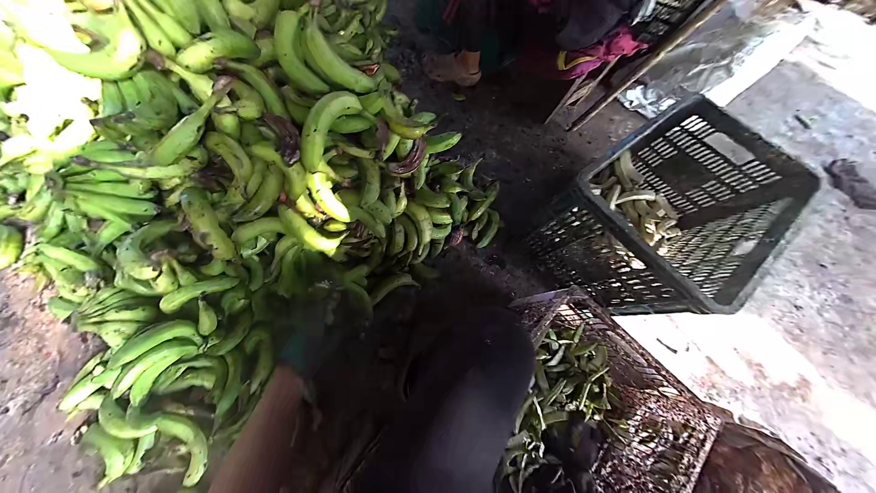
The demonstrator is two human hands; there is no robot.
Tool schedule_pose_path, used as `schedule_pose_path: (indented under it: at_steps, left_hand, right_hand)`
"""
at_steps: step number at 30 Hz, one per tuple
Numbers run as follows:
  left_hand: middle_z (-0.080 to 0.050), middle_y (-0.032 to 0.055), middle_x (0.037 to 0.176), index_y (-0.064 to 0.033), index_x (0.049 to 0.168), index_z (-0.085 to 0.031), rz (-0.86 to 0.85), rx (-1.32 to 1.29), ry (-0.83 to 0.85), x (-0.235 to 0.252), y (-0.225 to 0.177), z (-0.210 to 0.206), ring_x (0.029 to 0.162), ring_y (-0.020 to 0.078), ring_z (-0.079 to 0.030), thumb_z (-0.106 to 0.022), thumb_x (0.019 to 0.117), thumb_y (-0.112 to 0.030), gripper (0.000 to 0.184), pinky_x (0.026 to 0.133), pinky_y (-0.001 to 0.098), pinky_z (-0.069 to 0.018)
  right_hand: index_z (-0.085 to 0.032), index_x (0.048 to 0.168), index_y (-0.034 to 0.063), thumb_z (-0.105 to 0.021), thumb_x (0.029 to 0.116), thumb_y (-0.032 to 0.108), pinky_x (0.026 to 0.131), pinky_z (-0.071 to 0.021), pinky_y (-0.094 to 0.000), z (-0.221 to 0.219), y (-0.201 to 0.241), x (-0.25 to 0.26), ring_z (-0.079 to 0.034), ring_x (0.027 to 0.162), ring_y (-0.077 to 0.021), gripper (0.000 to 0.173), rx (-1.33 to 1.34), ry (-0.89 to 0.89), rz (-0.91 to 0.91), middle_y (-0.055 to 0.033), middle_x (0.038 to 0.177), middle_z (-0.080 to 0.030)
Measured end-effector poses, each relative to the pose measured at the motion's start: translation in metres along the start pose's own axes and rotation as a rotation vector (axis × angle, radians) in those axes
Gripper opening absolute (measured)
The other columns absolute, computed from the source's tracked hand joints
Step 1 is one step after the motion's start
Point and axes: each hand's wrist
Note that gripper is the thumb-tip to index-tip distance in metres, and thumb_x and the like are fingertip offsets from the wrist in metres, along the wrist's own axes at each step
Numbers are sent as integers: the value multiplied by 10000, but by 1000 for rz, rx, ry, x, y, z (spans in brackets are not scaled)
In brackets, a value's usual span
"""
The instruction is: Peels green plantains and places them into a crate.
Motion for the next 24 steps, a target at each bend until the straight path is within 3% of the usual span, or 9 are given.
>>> schedule_pose_path:
  at_steps: [2, 5, 8, 11, 13, 16, 19, 21, 24]
  left_hand:
    - [-550, -17, 657, -112, 1069, -592, -42, -191, 197, -36, -42, -14, 500, 74, -520, -472, 1051, -200, 150, 438, 227, -461]
    - [-520, -91, 600, -155, 1037, -625, -292, -9, 627, -95, -130, -48, 454, -9, -469, -510, 941, -137, 150, 417, 144, -415]
    - [-642, -95, 719, -183, 984, -679, -578, 447, 684, -167, -197, -103, 574, -6, -574, -720, 822, -181, 167, 505, 173, -485]
    - [-717, -79, 1073, -270, 1243, -675, -846, 1013, 843, -216, -212, -161, 956, 53, -681, -771, 844, -447, 447, 848, 339, -599]
    - [-695, 36, 1142, -201, 1323, -625, -896, 1231, 1005, -235, -196, -201, 1038, 176, -668, -722, 878, -448, 518, 906, 479, -554]
    - [-693, -23, 998, -149, 1310, -613, -660, 930, 1356, -245, -167, -233, 839, 52, -663, -731, 900, -275, 445, 725, 258, -581]
    - [-619, -8, 813, -114, 1303, -564, -300, 448, 1650, -257, -134, -250, 619, 75, -576, -601, 999, -250, 335, 506, 216, -484]
    - [-660, -22, 926, -126, 1385, -507, -351, 227, 1692, -255, -118, -254, 751, 70, -630, -650, 968, -316, 480, 632, 224, -544]
    - [-652, 27, 1314, -90, 1460, -483, -689, 94, 1388, -238, -103, -245, 1169, 137, -629, -813, 798, -506, 848, 972, 331, -551]
  right_hand:
    - [-485, 1434, 45, -481, 1038, 126, 644, -587, -312, -5, 30, -3, -647, 733, -87, 405, 74, -46, 67, -18, 975, -669]
    - [-507, 1444, 51, -497, 1047, 224, 594, -574, -259, -18, 98, -4, -664, 729, -75, 433, 171, -29, 339, -5, 1033, -715]
    - [-459, 1450, 62, -591, 1005, 346, 590, -577, -265, -25, 153, 2, -683, 757, -100, 544, 375, 113, 547, -45, 1208, -709]
    - [-551, 1347, 45, -853, 802, 286, 735, -628, -329, -25, 173, -3, -711, 872, -135, 668, 474, 239, 624, -31, 1104, -725]
    - [-552, 1289, 45, -814, 805, 107, 741, -610, -287, -25, 165, -8, -692, 844, -91, 554, 489, 197, 635, 2, 1000, -716]
    - [-481, 1435, 14, -791, 821, 41, 839, -611, -323, -5, 133, -8, -697, 957, -119, 689, 503, 7, 712, -44, 1150, -709]
    - [-434, 1477, 46, -799, 856, 248, 827, -608, -305, 9, 99, -6, -698, 951, -88, 748, 630, -59, 811, -4, 1165, -707]
    - [-569, 1291, 137, -752, 883, 371, 692, -600, -259, 13, 85, -4, -690, 788, -41, 505, 781, -153, 784, 60, 959, -728]
    - [-605, 1092, 99, -444, 1050, 214, 605, -588, -237, 26, 90, -5, -658, 663, -39, 203, 848, -379, 645, 48, 783, -684]
Point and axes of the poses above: each hand's wrist, its own x-axis towards the middle knuckle, its own z-axis out of the back of the hand, y = z × x
